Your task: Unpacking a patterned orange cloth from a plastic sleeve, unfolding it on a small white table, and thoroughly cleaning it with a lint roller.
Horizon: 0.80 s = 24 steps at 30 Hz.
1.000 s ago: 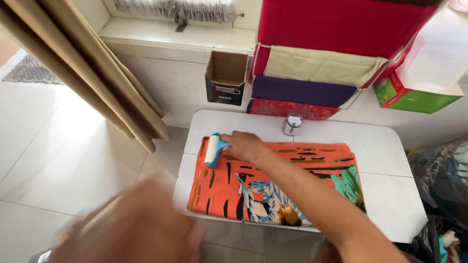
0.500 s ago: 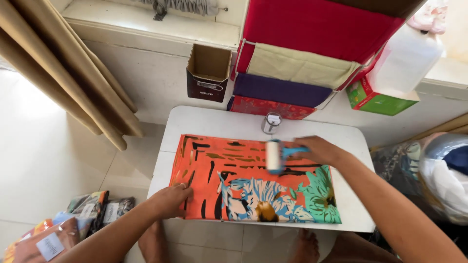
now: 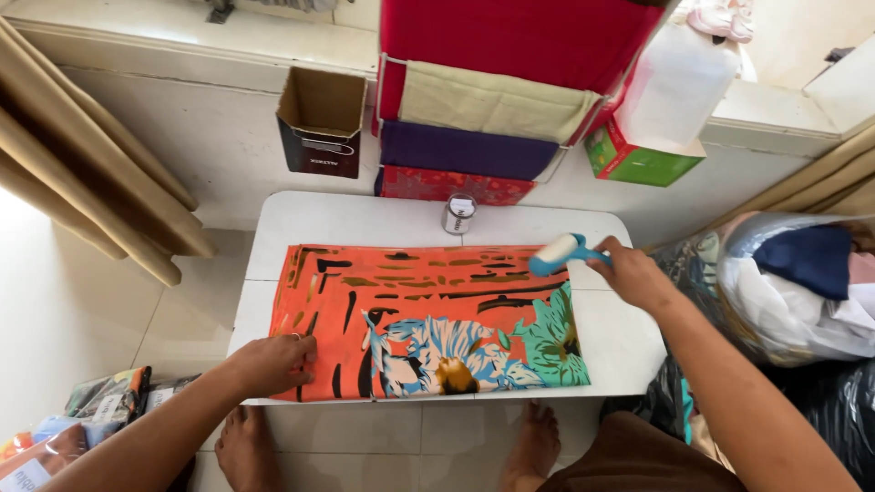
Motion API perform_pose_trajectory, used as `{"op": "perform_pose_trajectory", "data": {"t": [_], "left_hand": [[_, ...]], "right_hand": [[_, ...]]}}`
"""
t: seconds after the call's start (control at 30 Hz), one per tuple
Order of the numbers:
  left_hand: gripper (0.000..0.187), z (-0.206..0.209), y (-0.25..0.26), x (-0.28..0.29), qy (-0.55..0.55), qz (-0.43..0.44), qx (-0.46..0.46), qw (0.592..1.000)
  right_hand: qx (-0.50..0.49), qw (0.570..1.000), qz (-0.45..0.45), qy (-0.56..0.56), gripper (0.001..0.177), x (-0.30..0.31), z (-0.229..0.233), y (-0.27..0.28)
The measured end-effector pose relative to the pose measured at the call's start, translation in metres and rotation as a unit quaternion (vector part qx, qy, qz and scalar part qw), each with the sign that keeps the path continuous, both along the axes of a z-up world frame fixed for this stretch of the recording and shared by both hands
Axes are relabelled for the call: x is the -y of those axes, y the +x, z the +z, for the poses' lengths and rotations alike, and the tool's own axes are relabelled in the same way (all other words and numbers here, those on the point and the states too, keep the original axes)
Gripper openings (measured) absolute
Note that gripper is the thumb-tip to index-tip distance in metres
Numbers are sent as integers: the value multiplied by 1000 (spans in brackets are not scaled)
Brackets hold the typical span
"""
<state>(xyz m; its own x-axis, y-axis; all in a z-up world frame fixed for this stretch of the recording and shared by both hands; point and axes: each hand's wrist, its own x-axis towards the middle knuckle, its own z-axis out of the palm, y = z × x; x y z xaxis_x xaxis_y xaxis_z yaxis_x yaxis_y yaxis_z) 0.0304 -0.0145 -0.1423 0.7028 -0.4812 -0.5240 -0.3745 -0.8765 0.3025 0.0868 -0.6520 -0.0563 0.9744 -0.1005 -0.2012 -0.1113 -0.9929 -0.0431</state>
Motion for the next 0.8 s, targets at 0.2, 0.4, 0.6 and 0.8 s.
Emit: {"op": "perform_pose_trajectory", "data": {"t": [0.2,0.4,0.6,0.8], "left_hand": [[38,1,2,-5,32,-17,4,999],[32,19,-5,-6,28,-21,6,999],[26,13,-13,-13,14,-37,16,999],[25,2,-18,-20,21,-29,2,999]], "right_hand": [[-37,996,-50,-65,42,-23,-61,-12],[-242,968,-23,-68,63,-54,6,-91],[-398,915,1,-68,70,-22,5,-109],[-212,970,85,-83,53,-67,74,-95]]}}
